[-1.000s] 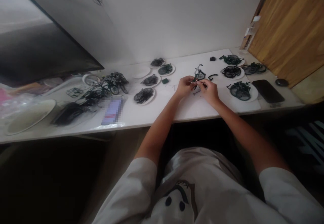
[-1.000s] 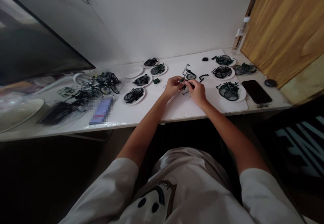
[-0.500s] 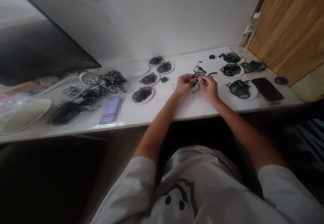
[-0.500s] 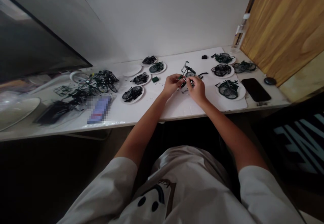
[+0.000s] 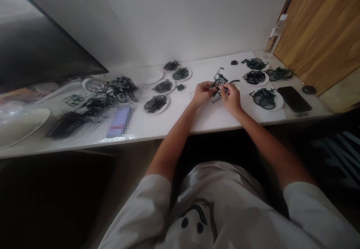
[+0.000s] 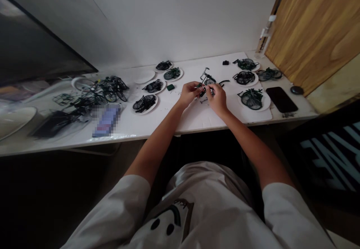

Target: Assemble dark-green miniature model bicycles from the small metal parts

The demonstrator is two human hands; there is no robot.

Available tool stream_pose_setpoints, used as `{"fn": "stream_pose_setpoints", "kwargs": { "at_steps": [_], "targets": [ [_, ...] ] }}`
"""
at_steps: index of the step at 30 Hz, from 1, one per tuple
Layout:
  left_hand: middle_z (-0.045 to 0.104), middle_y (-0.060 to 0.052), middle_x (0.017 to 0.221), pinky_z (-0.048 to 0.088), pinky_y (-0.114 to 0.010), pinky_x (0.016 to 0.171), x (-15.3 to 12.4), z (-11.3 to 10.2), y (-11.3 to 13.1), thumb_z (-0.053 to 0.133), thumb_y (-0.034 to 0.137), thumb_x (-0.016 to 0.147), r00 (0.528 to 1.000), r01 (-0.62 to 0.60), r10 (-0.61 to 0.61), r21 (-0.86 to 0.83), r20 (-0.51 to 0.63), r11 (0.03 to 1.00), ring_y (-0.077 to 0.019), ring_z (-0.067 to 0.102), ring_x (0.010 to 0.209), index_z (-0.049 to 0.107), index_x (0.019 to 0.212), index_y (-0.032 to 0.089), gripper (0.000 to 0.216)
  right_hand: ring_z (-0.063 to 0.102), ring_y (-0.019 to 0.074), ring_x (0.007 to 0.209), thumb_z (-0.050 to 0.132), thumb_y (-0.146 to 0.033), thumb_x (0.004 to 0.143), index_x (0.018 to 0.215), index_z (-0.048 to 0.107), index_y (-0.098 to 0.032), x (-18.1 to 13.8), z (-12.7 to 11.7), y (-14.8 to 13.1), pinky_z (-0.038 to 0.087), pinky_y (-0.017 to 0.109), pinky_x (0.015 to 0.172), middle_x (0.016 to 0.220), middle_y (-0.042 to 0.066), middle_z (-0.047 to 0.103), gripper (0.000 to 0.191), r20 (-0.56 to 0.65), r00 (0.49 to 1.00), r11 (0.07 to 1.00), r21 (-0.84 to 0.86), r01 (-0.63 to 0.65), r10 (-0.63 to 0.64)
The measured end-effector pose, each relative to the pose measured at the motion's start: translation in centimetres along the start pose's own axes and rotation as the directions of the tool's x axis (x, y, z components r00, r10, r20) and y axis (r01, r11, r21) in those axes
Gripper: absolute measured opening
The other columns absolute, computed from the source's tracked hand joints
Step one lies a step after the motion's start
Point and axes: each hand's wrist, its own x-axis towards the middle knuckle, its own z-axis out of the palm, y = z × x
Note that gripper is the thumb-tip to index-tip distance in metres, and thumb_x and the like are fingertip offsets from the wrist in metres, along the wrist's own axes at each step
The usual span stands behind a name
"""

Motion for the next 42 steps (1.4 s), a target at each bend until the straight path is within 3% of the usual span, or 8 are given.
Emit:
{"fn": "stream_pose_setpoints", "kwargs": {
  "at_steps": [12, 17, 21, 25, 28, 31, 36, 42],
  "targets": [
    [0.073, -0.002, 0.067, 0.039, -0.024, 0.05, 0.0, 0.0, -0.2, 0.095, 0.035, 0.077, 1.0, 0.013, -0.013, 0.001, -0.008, 1.0, -0.0089, 0.053, 0.051, 0.084, 0.093, 0.016, 0.027, 0.072, 0.0266, 0.096, 0.059, -0.06, 0.111, 0.1, 0.075, -0.026, -0.1, 0.1, 0.3, 0.061, 0.042, 0.089, 0.104, 0.012, 0.078, 0.039, -0.009, 1.0, 1.0, -0.003, 0.017, -0.017],
    [0.071, -0.001, 0.065, 0.038, -0.024, 0.051, 0.0, 0.0, -0.3, 0.096, 0.036, 0.076, 1.0, 0.015, -0.014, 0.028, -0.017, 1.0, -0.0086, 0.051, 0.051, 0.086, 0.093, 0.016, 0.028, 0.072, 0.0272, 0.097, 0.058, -0.067, 0.111, 0.099, 0.074, -0.027, -0.1, 0.2, 0.2, 0.061, 0.043, 0.091, 0.104, 0.012, 0.079, 0.044, 0.006, 1.0, 1.0, -0.006, -0.001, 0.001],
    [0.068, -0.001, 0.063, 0.037, -0.024, 0.051, 0.1, -0.2, -0.6, 0.101, 0.043, 0.074, 1.0, -0.01, 0.011, 0.045, -0.012, 0.999, -0.0087, 0.05, 0.051, 0.086, 0.093, 0.015, 0.036, 0.076, 0.0282, 0.104, 0.04, -0.082, 0.113, 0.107, 0.073, -0.027, -0.2, 0.0, -0.3, 0.061, 0.043, 0.096, 0.112, 0.013, 0.083, 0.064, 0.022, 1.0, 0.999, 0.047, -0.019, 0.018],
    [0.066, 0.0, 0.061, 0.035, -0.024, 0.05, 0.2, -0.2, -1.0, 0.104, 0.049, 0.07, 0.999, -0.031, 0.031, 0.021, -0.025, 0.999, -0.0078, 0.047, 0.05, 0.086, 0.092, 0.015, 0.045, 0.076, 0.0253, 0.1, 0.023, -0.084, 0.115, 0.125, 0.069, -0.028, -0.4, -0.3, -0.5, 0.061, 0.04, 0.092, 0.116, 0.013, 0.081, 0.073, 0.024, 0.999, 0.997, 0.068, -0.045, 0.043],
    [0.066, 0.001, 0.06, 0.033, -0.023, 0.051, 0.2, -0.2, -1.1, 0.104, 0.045, 0.07, 0.999, -0.019, 0.02, 0.026, -0.028, 0.999, -0.0066, 0.046, 0.049, 0.086, 0.091, 0.015, 0.041, 0.072, 0.0219, 0.086, 0.027, -0.084, 0.116, 0.134, 0.063, -0.028, -0.4, -0.3, -0.3, 0.06, 0.037, 0.08, 0.109, 0.01, 0.077, 0.069, 0.032, 0.999, 0.995, 0.091, -0.045, 0.042],
    [0.068, 0.0, 0.061, 0.032, -0.022, 0.05, 0.2, -0.2, -1.0, 0.103, 0.039, 0.07, 1.0, -0.007, 0.008, 0.033, -0.02, 0.999, -0.0062, 0.046, 0.049, 0.086, 0.091, 0.015, 0.036, 0.069, 0.0206, 0.08, 0.036, -0.081, 0.116, 0.137, 0.058, -0.028, -0.4, -0.1, 0.2, 0.059, 0.037, 0.077, 0.108, 0.009, 0.076, 0.061, 0.015, 1.0, 0.991, 0.136, -0.001, -0.001],
    [0.072, -0.001, 0.066, 0.035, -0.023, 0.051, 0.2, -0.3, -1.1, 0.102, 0.039, 0.068, 1.0, -0.022, 0.022, -0.005, 0.005, 1.0, -0.0067, 0.048, 0.05, 0.087, 0.091, 0.014, 0.037, 0.073, 0.0229, 0.083, 0.045, -0.071, 0.118, 0.142, 0.055, -0.029, -0.5, 0.0, 0.4, 0.062, 0.04, 0.076, 0.104, 0.008, 0.076, 0.049, 0.004, 1.0, 0.991, 0.136, 0.018, -0.018],
    [0.072, -0.002, 0.066, 0.038, -0.024, 0.051, 0.4, -0.6, -1.7, 0.103, 0.048, 0.067, 0.998, -0.056, 0.056, -0.011, 0.025, 0.998, -0.0077, 0.051, 0.051, 0.089, 0.095, 0.014, 0.046, 0.078, 0.0253, 0.096, 0.049, -0.062, 0.119, 0.144, 0.054, -0.029, -0.6, -0.2, 0.0, 0.067, 0.042, 0.085, 0.115, 0.011, 0.078, 0.042, 0.01, 1.0, 0.993, 0.12, 0.015, -0.016]
  ]
}}
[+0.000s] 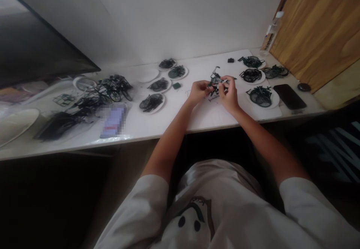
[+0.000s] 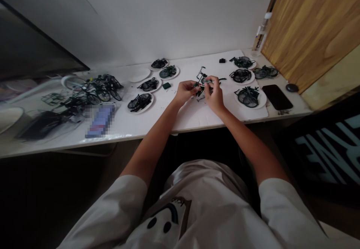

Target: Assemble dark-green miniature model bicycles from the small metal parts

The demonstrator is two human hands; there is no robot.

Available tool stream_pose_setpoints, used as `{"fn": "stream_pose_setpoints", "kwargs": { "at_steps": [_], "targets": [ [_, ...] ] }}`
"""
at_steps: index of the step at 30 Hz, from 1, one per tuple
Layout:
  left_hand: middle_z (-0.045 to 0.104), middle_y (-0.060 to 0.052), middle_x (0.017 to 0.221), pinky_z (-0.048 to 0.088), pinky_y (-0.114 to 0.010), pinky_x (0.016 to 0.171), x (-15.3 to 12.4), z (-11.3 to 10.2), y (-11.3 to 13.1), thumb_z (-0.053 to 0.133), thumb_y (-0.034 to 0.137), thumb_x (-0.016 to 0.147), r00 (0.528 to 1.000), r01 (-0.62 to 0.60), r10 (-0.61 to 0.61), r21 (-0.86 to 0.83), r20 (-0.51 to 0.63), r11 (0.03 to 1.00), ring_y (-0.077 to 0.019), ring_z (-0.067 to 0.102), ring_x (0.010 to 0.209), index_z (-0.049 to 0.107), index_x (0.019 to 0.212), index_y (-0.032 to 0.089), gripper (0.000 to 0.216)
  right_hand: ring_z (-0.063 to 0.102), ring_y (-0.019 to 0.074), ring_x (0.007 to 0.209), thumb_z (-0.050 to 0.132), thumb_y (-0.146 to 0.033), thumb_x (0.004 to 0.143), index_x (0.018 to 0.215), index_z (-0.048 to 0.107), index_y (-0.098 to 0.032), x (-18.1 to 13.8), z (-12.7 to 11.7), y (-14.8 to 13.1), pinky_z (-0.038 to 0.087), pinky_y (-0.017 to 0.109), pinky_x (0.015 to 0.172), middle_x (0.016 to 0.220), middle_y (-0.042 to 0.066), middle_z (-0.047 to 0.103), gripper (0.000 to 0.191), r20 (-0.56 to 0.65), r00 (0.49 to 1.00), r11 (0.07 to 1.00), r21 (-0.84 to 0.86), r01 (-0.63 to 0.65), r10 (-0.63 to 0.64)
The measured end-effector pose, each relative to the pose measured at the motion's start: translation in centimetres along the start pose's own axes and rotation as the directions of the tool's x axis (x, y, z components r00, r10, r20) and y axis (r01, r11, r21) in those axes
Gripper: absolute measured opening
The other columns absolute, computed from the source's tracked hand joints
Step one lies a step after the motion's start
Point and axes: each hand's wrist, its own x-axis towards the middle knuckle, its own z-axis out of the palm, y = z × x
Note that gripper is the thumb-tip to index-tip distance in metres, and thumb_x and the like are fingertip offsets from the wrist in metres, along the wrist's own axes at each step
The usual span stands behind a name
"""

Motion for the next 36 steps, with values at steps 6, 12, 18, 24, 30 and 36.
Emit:
{"fn": "stream_pose_setpoints", "kwargs": {
  "at_steps": [6, 12, 18, 24, 30, 36],
  "targets": [
    [0.071, -0.003, 0.066, 0.038, -0.024, 0.05, 0.1, -0.2, -0.2, 0.104, 0.055, 0.069, 1.0, -0.017, 0.017, 0.026, 0.011, 1.0, -0.0081, 0.052, 0.05, 0.089, 0.096, 0.013, 0.052, 0.074, 0.0267, 0.091, 0.05, -0.059, 0.119, 0.151, 0.055, -0.026, 0.0, 0.1, 0.1, 0.067, 0.045, 0.082, 0.103, 0.01, 0.078, 0.046, 0.012, 1.0, 1.0, -0.011, -0.024, 0.024],
    [0.071, -0.002, 0.067, 0.037, -0.023, 0.051, 0.0, -0.2, -0.2, 0.105, 0.054, 0.07, 1.0, -0.009, 0.009, 0.028, 0.012, 1.0, -0.0078, 0.051, 0.052, 0.088, 0.096, 0.014, 0.051, 0.07, 0.026, 0.088, 0.048, -0.07, 0.116, 0.142, 0.058, -0.028, 0.0, 0.1, 0.4, 0.064, 0.044, 0.083, 0.095, 0.006, 0.072, 0.051, 0.023, 1.0, 1.0, -0.015, 0.019, -0.018],
    [0.069, -0.001, 0.065, 0.037, -0.024, 0.051, 0.0, -0.1, 0.2, 0.106, 0.057, 0.067, 1.0, 0.001, -0.002, 0.037, 0.026, 0.999, -0.0083, 0.051, 0.052, 0.087, 0.096, 0.015, 0.054, 0.065, 0.0211, 0.079, 0.03, -0.079, 0.118, 0.134, 0.062, -0.028, 0.1, -0.2, 0.0, 0.059, 0.039, 0.079, 0.103, 0.007, 0.072, 0.063, -0.004, 1.0, 0.999, 0.03, -0.023, 0.023],
    [0.069, -0.002, 0.066, 0.042, -0.025, 0.055, -0.2, -0.2, 1.3, 0.106, 0.059, 0.066, 0.999, 0.006, -0.008, 0.051, 0.033, 0.999, -0.0092, 0.053, 0.055, 0.086, 0.092, 0.014, 0.056, 0.06, 0.021, 0.073, 0.043, -0.074, 0.117, 0.141, 0.054, -0.03, 0.0, 0.3, 0.5, 0.058, 0.039, 0.072, 0.09, 0.002, 0.066, 0.051, -0.017, 1.0, 0.998, 0.059, -0.026, 0.027],
    [0.069, -0.001, 0.064, 0.04, -0.024, 0.052, -0.3, -0.3, 1.5, 0.104, 0.052, 0.07, 1.0, 0.029, -0.029, 0.069, 0.009, 0.997, -0.0095, 0.052, 0.053, 0.085, 0.095, 0.015, 0.049, 0.06, 0.0231, 0.082, 0.054, -0.063, 0.115, 0.142, 0.05, -0.03, 0.1, 0.7, 1.5, 0.059, 0.04, 0.079, 0.09, 0.001, 0.059, 0.042, 0.017, 0.999, 0.996, 0.067, 0.051, -0.052],
    [0.067, -0.001, 0.064, 0.039, -0.024, 0.05, -0.2, -0.3, 1.3, 0.105, 0.052, 0.071, 0.999, 0.031, -0.032, 0.062, 0.014, 0.998, -0.0089, 0.051, 0.052, 0.085, 0.095, 0.015, 0.049, 0.063, 0.0265, 0.091, 0.048, -0.07, 0.114, 0.14, 0.055, -0.03, 0.1, 0.3, 0.8, 0.06, 0.045, 0.089, 0.095, 0.004, 0.062, 0.047, 0.048, 0.999, 1.0, 0.014, -0.004, 0.004]
  ]
}}
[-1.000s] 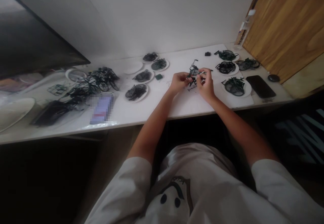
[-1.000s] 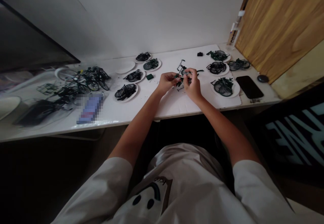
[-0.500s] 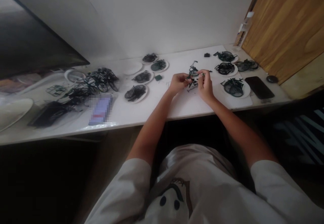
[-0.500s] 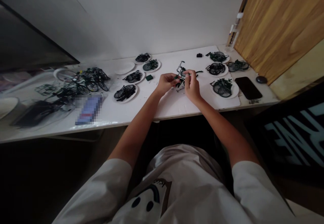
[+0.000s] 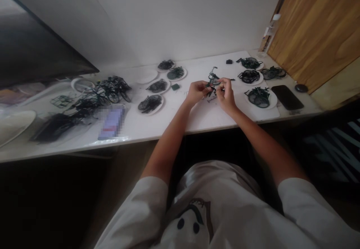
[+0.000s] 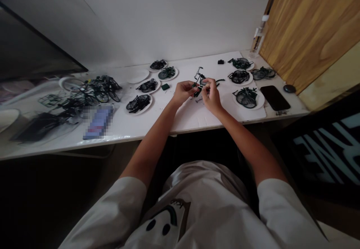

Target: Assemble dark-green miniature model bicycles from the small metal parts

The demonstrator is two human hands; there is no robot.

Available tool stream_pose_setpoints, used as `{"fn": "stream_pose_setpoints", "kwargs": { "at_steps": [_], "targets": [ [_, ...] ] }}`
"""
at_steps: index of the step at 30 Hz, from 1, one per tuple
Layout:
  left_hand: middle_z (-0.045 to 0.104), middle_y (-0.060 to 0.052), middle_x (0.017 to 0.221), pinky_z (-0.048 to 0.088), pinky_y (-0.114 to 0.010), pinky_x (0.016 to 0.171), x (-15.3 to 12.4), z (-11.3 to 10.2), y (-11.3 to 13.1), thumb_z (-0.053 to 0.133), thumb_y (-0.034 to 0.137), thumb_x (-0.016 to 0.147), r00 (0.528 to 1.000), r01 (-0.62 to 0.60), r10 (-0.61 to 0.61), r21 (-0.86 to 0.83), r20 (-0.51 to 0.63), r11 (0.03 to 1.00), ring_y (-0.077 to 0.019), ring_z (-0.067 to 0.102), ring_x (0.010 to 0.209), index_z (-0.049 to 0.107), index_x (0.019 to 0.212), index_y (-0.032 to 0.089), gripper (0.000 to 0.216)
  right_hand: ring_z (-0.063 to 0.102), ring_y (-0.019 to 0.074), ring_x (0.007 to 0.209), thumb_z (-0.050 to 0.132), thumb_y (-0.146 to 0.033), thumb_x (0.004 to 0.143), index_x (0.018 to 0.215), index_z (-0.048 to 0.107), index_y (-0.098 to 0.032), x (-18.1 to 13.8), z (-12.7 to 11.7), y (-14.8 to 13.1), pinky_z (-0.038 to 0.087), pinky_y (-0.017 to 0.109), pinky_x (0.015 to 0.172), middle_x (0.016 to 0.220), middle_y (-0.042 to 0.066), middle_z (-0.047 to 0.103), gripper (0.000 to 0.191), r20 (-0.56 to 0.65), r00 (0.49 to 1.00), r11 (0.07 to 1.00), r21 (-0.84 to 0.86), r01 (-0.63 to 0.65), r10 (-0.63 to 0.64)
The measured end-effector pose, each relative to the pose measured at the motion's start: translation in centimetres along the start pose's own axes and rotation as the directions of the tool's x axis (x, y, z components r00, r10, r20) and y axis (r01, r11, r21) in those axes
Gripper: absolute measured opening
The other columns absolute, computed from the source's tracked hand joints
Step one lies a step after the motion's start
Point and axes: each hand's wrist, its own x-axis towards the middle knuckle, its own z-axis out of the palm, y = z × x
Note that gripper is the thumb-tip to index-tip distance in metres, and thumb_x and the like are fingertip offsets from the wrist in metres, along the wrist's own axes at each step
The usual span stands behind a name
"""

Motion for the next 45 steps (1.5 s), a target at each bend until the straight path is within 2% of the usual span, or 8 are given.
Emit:
{"fn": "stream_pose_setpoints", "kwargs": {
  "at_steps": [5, 8, 12, 19, 25, 31, 40, 45],
  "targets": [
    [0.067, 0.0, 0.062, 0.037, -0.024, 0.05, 0.1, -0.1, -0.1, 0.107, 0.056, 0.069, 1.0, -0.009, 0.009, -0.001, 0.013, 1.0, -0.0078, 0.049, 0.05, 0.085, 0.096, 0.016, 0.053, 0.063, 0.0244, 0.082, 0.029, -0.081, 0.116, 0.138, 0.06, -0.028, 0.0, -0.3, -0.7, 0.062, 0.044, 0.086, 0.096, 0.006, 0.066, 0.064, -0.026, 0.998, 0.997, -0.043, -0.06, 0.059],
    [0.068, -0.001, 0.064, 0.039, -0.024, 0.052, 0.1, -0.1, -0.1, 0.107, 0.056, 0.068, 1.0, -0.015, 0.015, -0.003, 0.015, 1.0, -0.0082, 0.051, 0.052, 0.086, 0.095, 0.015, 0.053, 0.064, 0.025, 0.082, 0.035, -0.079, 0.117, 0.144, 0.058, -0.028, 0.1, -0.2, -0.8, 0.063, 0.044, 0.085, 0.096, 0.007, 0.068, 0.062, -0.015, 0.998, 0.998, -0.033, -0.056, 0.055],
    [0.067, -0.001, 0.063, 0.04, -0.024, 0.052, 0.0, -0.2, -0.1, 0.104, 0.053, 0.072, 1.0, -0.015, 0.014, 0.021, 0.009, 1.0, -0.0093, 0.052, 0.053, 0.086, 0.096, 0.015, 0.048, 0.068, 0.0284, 0.099, 0.044, -0.076, 0.116, 0.148, 0.054, -0.026, 0.2, 0.1, -0.4, 0.065, 0.046, 0.089, 0.104, 0.01, 0.068, 0.06, -0.034, 0.998, 0.998, -0.034, -0.051, 0.05],
    [0.07, -0.001, 0.066, 0.042, -0.023, 0.053, 0.0, 0.0, 0.0, 0.103, 0.048, 0.074, 1.0, -0.024, 0.024, -0.004, -0.003, 1.0, -0.0088, 0.054, 0.054, 0.086, 0.096, 0.015, 0.044, 0.067, 0.0298, 0.111, 0.045, -0.075, 0.115, 0.147, 0.055, -0.029, 0.1, 0.1, 0.0, 0.065, 0.043, 0.087, 0.11, 0.011, 0.063, 0.057, -0.039, 0.999, 0.997, -0.077, -0.031, 0.028],
    [0.072, -0.002, 0.069, 0.044, -0.024, 0.052, 0.0, 0.1, 0.3, 0.105, 0.043, 0.074, 1.0, -0.004, 0.004, -0.021, -0.025, 1.0, -0.0089, 0.055, 0.053, 0.086, 0.096, 0.015, 0.04, 0.066, 0.0295, 0.11, 0.041, -0.079, 0.114, 0.148, 0.054, -0.029, 0.1, 0.2, 0.4, 0.064, 0.042, 0.086, 0.114, 0.012, 0.063, 0.062, -0.026, 1.0, 0.998, -0.066, 0.003, -0.004],
    [0.075, -0.002, 0.07, 0.046, -0.023, 0.052, 0.2, 0.1, 0.2, 0.107, 0.048, 0.071, 0.999, 0.015, -0.017, -0.042, -0.034, 0.999, -0.0094, 0.058, 0.053, 0.086, 0.1, 0.016, 0.048, 0.063, 0.0288, 0.109, 0.042, -0.079, 0.113, 0.146, 0.053, -0.03, 0.2, 0.1, 0.4, 0.061, 0.043, 0.089, 0.112, 0.01, 0.06, 0.06, -0.058, 0.998, 0.999, -0.034, -0.016, 0.014],
    [0.077, -0.003, 0.071, 0.048, -0.027, 0.052, 0.4, 0.0, 0.1, 0.107, 0.056, 0.069, 0.998, -0.002, 0.0, -0.03, -0.058, 1.0, -0.0108, 0.057, 0.049, 0.083, 0.101, 0.017, 0.055, 0.066, 0.0283, 0.107, 0.036, -0.078, 0.115, 0.139, 0.055, -0.028, 0.4, 0.1, 1.0, 0.062, 0.048, 0.1, 0.109, 0.009, 0.06, 0.059, -0.126, 0.992, 0.99, -0.144, 0.008, -0.026],
    [0.079, -0.004, 0.076, 0.047, -0.027, 0.051, 0.6, 0.1, 0.1, 0.105, 0.052, 0.073, 0.993, 0.01, -0.01, -0.001, -0.12, 1.0, -0.0097, 0.056, 0.049, 0.08, 0.099, 0.015, 0.052, 0.067, 0.0308, 0.116, 0.047, -0.071, 0.115, 0.129, 0.065, -0.028, 1.5, -1.4, 0.4, 0.063, 0.05, 0.105, 0.122, 0.013, 0.067, 0.049, -0.117, 0.99, 0.982, -0.182, 0.058, -0.08]
  ]
}}
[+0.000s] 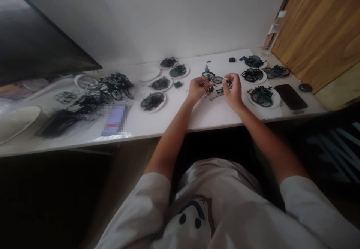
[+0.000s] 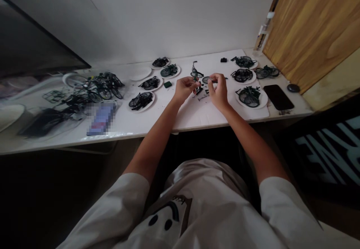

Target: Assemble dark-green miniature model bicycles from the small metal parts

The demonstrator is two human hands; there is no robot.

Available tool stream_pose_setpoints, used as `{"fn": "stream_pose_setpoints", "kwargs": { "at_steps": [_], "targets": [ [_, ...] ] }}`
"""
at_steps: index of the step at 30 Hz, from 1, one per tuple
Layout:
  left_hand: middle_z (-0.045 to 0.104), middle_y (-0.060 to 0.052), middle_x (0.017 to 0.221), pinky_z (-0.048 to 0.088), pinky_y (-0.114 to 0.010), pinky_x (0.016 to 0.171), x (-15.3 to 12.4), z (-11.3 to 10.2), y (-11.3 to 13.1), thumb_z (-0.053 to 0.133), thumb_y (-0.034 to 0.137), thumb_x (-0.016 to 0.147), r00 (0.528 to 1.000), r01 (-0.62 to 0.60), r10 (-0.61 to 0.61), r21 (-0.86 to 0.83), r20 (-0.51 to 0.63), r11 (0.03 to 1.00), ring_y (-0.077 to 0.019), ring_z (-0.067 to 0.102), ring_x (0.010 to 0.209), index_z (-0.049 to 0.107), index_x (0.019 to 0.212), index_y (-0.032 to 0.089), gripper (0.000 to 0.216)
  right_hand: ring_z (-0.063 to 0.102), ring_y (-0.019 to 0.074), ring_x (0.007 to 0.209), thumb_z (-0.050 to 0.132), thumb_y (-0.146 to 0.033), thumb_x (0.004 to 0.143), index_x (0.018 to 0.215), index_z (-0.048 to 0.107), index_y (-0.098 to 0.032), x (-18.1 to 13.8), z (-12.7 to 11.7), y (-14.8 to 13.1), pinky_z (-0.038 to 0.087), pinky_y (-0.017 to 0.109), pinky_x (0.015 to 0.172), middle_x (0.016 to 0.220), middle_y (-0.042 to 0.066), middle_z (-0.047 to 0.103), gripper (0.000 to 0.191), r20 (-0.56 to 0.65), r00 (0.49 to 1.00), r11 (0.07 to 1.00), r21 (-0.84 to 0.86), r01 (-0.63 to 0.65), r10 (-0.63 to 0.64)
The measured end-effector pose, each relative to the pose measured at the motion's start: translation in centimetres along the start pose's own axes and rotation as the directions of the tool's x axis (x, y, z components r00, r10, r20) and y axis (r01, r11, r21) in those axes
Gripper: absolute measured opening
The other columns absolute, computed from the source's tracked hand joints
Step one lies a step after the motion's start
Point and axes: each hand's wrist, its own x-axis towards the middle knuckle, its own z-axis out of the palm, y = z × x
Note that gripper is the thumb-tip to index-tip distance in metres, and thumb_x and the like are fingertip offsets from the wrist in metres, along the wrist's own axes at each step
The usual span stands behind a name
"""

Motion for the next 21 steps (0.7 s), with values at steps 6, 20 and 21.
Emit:
{"fn": "stream_pose_setpoints", "kwargs": {
  "at_steps": [6, 20, 21],
  "targets": [
    [0.08, -0.003, 0.079, 0.047, -0.026, 0.05, 0.4, 0.0, -0.3, 0.107, 0.048, 0.073, 0.988, 0.02, -0.022, -0.01, -0.155, 1.0, -0.0093, 0.061, 0.049, 0.074, 0.095, 0.017, 0.05, 0.067, 0.0348, 0.121, 0.069, -0.044, 0.111, 0.109, 0.081, -0.027, 3.1, -4.0, 0.4, 0.053, 0.059, 0.125, 0.113, 0.012, 0.077, 0.021, 0.132, 0.99, 0.991, -0.118, 0.061, -0.045],
    [0.078, -0.002, 0.081, 0.047, -0.027, 0.052, 0.5, 0.0, -0.9, 0.1, 0.032, 0.082, 0.969, 0.065, -0.047, 0.068, -0.244, 0.996, -0.0102, 0.063, 0.05, 0.076, 0.097, 0.017, 0.032, 0.072, 0.0351, 0.122, 0.083, -0.025, 0.096, 0.101, 0.089, -0.022, 2.3, -3.5, 4.6, 0.062, 0.053, 0.107, 0.112, 0.014, 0.084, 0.009, 0.186, 0.974, 0.96, -0.27, -0.075, 0.129],
    [0.079, -0.003, 0.083, 0.047, -0.027, 0.052, 0.5, 0.0, -0.8, 0.098, 0.031, 0.084, 0.969, 0.068, -0.048, 0.076, -0.243, 0.995, -0.0106, 0.063, 0.051, 0.076, 0.098, 0.016, 0.03, 0.071, 0.0351, 0.124, 0.082, -0.023, 0.096, 0.102, 0.089, -0.022, 2.3, -3.5, 4.6, 0.062, 0.052, 0.106, 0.112, 0.014, 0.085, 0.009, 0.201, 0.972, 0.961, -0.266, -0.069, 0.126]
  ]
}}
